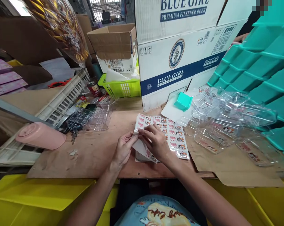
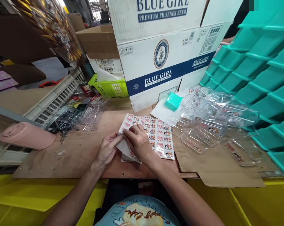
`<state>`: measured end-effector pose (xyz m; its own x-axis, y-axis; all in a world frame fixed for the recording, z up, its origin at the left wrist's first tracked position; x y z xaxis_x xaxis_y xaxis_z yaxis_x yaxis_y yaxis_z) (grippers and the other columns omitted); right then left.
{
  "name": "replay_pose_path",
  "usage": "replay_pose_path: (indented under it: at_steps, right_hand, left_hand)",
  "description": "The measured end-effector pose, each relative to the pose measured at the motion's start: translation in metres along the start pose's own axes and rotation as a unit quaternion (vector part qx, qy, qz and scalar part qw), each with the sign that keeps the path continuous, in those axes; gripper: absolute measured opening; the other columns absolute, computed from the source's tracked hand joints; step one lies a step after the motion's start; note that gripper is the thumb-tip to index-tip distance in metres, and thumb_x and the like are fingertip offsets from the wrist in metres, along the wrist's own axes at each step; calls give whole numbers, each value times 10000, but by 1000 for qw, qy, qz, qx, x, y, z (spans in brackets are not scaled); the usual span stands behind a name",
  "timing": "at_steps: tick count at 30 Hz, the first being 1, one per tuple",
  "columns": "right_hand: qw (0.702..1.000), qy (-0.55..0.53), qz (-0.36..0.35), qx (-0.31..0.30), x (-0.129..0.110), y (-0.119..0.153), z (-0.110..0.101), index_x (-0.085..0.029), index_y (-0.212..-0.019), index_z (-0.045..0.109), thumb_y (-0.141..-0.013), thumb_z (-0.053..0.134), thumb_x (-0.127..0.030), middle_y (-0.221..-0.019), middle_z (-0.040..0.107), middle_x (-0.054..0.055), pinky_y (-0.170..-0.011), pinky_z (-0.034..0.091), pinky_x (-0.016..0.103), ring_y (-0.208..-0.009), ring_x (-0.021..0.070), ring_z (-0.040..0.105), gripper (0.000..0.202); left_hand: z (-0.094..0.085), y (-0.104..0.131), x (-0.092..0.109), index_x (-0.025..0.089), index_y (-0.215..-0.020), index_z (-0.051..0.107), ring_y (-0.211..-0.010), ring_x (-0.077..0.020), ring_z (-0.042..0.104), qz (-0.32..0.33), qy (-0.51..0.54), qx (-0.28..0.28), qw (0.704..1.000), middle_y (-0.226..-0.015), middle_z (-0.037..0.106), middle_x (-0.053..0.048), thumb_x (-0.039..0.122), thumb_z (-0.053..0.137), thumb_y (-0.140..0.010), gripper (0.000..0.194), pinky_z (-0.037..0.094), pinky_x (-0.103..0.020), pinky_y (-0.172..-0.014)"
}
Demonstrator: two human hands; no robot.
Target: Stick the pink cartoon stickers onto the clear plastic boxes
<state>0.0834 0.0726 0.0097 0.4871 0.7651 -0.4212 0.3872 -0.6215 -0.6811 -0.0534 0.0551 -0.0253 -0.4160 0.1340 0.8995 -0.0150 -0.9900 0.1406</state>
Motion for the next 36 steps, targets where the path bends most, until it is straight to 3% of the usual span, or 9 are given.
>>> replay_pose_path:
  at_steps: [7,12,19,22,24,27,31,33,36]
  right_hand:
    - [998,-50,2,-33,3,-4,-5,-148,-968,715,-944,526,-186,-840,669,111,-719,459,360,-804,220,524,195]
    - [935,-271,218,70,35,-1,-2,-174,-698,689,-837,656,-225,-668,641,32,-624,437,304,-637,161,544,152]
    - [882,-298,300,208,75,2,-29,-176,-794,658,-896,614,-335,-735,616,3,-684,460,281,-693,135,561,193]
    - [884,-295,280,231,68,-1,-35,-190,-844,658,-888,637,-367,-793,613,6,-726,457,282,-756,143,557,184]
    - [899,-278,250,227,59,0,-35,-199,-887,647,-878,653,-377,-806,606,7,-710,461,289,-749,151,550,178]
    - [947,-178,163,212,43,7,-41,-212,-932,636,-847,699,-329,-777,576,1,-766,469,348,-742,171,540,158]
    - [991,-108,41,61,22,21,-55,-223,-992,663,-857,674,-201,-811,637,22,-889,450,447,-776,195,584,138]
    - [987,-141,77,8,19,25,-63,-225,-1083,662,-901,613,-199,-946,662,65,-867,476,431,-886,215,612,190]
    - [982,-133,127,35,18,24,-81,-235,-1152,656,-911,613,-229,-1023,629,86,-840,503,404,-977,229,594,245]
  left_hand:
    - [2,4,14,152,-846,712,-796,-117,519,157,-247,-38,955,-850,542,-22,270,628,-885,150,432,-195,-690]
    - [-3,0,5,144,-822,697,-704,-95,470,118,-237,-46,963,-782,483,2,307,629,-879,185,400,-185,-610]
    - [-46,-10,9,161,-981,737,-952,-221,581,145,-325,140,924,-1000,621,-86,386,717,-759,317,502,-317,-804]
    - [-19,-2,15,172,-982,756,-1054,-253,575,128,-306,117,936,-1056,638,-113,481,697,-785,372,461,-377,-962]
    - [15,3,5,125,-893,768,-972,-262,623,-10,-170,-12,985,-977,680,-148,621,558,-847,540,481,-415,-943]
    - [58,7,-7,103,-906,761,-953,-249,648,-146,87,-111,979,-966,716,-159,644,542,-851,587,498,-420,-938]
    - [61,-4,-4,149,-892,765,-935,-189,647,-53,81,-47,994,-932,722,-76,356,761,-771,240,501,-332,-923]
    - [55,-5,3,155,-856,767,-940,-187,637,44,-48,-29,997,-939,699,-72,323,732,-799,181,506,-305,-890]
    - [61,1,9,184,-868,769,-964,-191,621,175,-257,-72,948,-1003,663,-78,282,665,-855,143,499,-296,-878]
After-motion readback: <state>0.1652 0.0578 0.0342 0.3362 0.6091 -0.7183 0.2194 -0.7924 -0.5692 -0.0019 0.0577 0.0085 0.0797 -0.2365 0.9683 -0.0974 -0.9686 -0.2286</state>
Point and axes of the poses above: each hand's wrist, its own y-axis away from the middle knuckle, its own z-axis out of the palm, x = y × z, the point moved 4 cm from there along -y, towards the middle knuckle
